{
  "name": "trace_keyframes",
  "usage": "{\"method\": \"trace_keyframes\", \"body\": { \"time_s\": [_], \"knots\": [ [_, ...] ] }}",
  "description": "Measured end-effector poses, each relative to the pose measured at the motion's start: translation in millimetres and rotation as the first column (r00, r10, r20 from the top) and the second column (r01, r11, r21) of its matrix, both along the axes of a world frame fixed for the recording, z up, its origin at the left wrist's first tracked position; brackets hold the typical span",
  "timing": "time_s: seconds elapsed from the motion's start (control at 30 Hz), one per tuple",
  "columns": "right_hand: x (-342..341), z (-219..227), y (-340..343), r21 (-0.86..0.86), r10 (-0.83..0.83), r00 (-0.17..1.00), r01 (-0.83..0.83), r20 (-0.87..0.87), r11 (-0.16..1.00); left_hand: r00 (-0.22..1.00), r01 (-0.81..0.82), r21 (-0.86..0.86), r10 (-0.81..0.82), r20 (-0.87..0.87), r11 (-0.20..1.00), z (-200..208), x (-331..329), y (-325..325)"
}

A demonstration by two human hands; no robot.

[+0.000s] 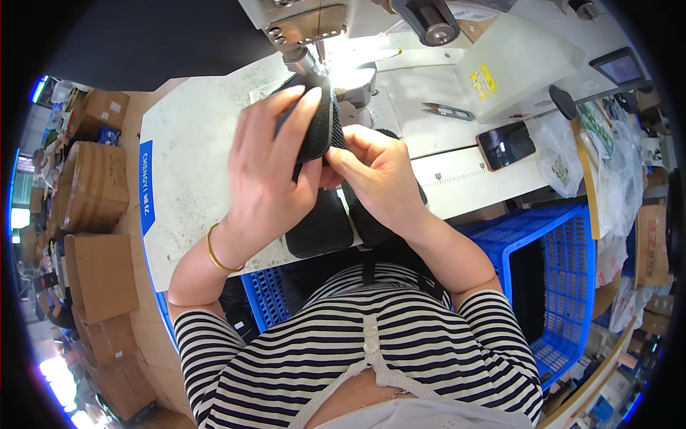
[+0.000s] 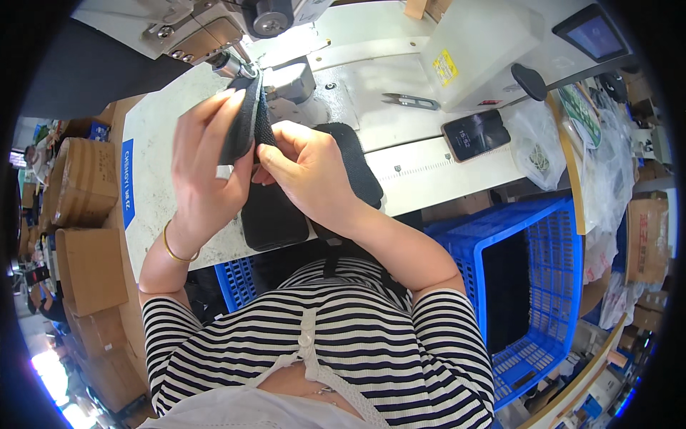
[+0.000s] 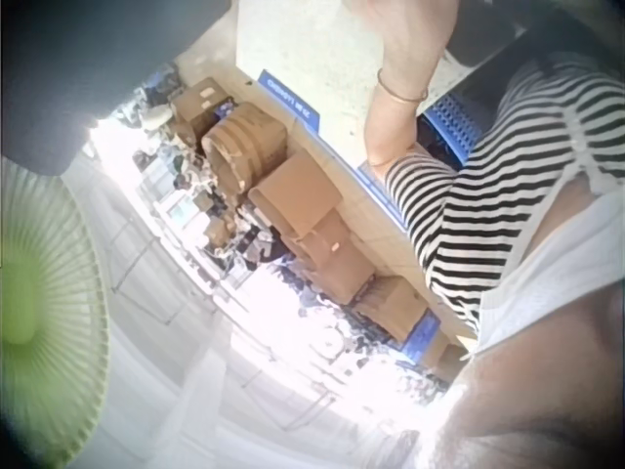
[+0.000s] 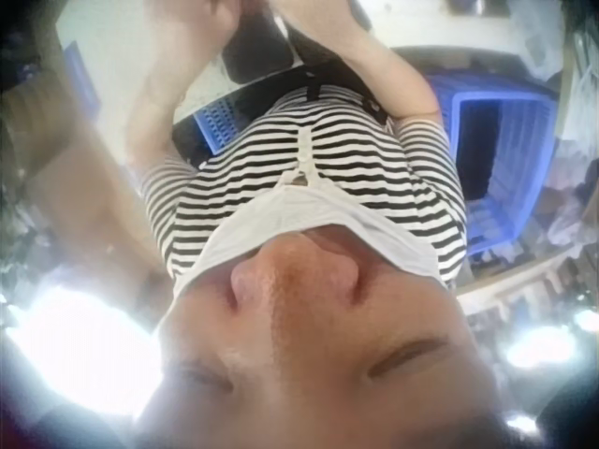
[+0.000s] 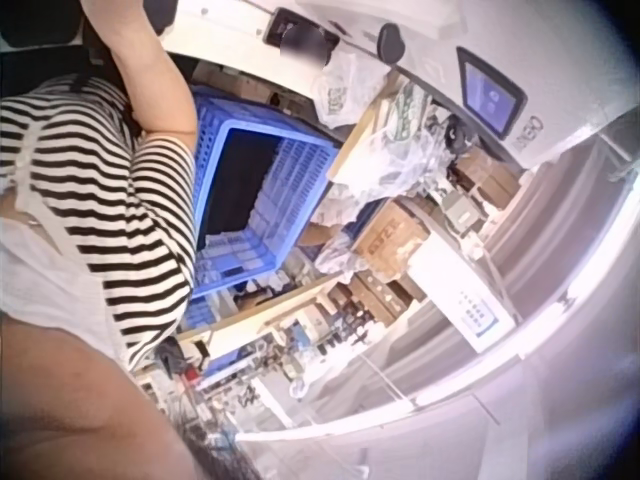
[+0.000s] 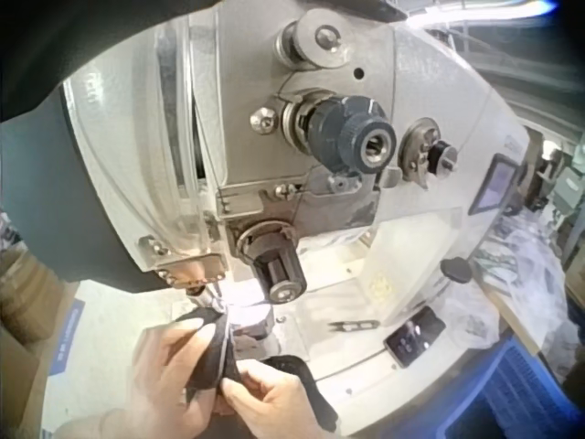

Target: The person aligns fabric shoe pieces by hand and stitches their edges together using a sewing machine.

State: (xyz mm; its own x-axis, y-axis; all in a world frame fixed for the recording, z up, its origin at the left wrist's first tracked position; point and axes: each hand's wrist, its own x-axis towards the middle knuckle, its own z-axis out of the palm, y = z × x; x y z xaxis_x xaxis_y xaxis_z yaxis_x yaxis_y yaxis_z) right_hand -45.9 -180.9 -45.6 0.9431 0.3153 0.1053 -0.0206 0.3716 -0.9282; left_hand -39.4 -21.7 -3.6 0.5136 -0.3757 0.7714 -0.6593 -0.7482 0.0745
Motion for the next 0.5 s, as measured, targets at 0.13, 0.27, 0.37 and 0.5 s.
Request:
{"method": "trace_keyframes", "body": {
  "time_s": [0.13,0.27,0.37,0.5],
  "knots": [
    [-8,2,-8,-0.03,0.014,1.0,-0.014,-0.006,0.999,0.958,0.245,0.019,-0.245,0.152,0.969,-8,-2,13],
    [-14,5,-10,-0.09,0.007,1.0,-0.007,0.002,0.996,0.932,0.254,0.147,-0.283,0.229,0.956,-15,-2,13],
    [-15,3,-8,-0.114,-0.039,0.996,0.047,0.075,0.992,0.923,0.236,0.194,-0.282,0.262,0.952,-17,-4,11],
    [-12,7,-9,-0.221,-0.049,0.979,0.093,0.197,0.971,0.919,0.212,0.275,-0.287,0.27,0.938,-18,-6,10]
  ]
}}
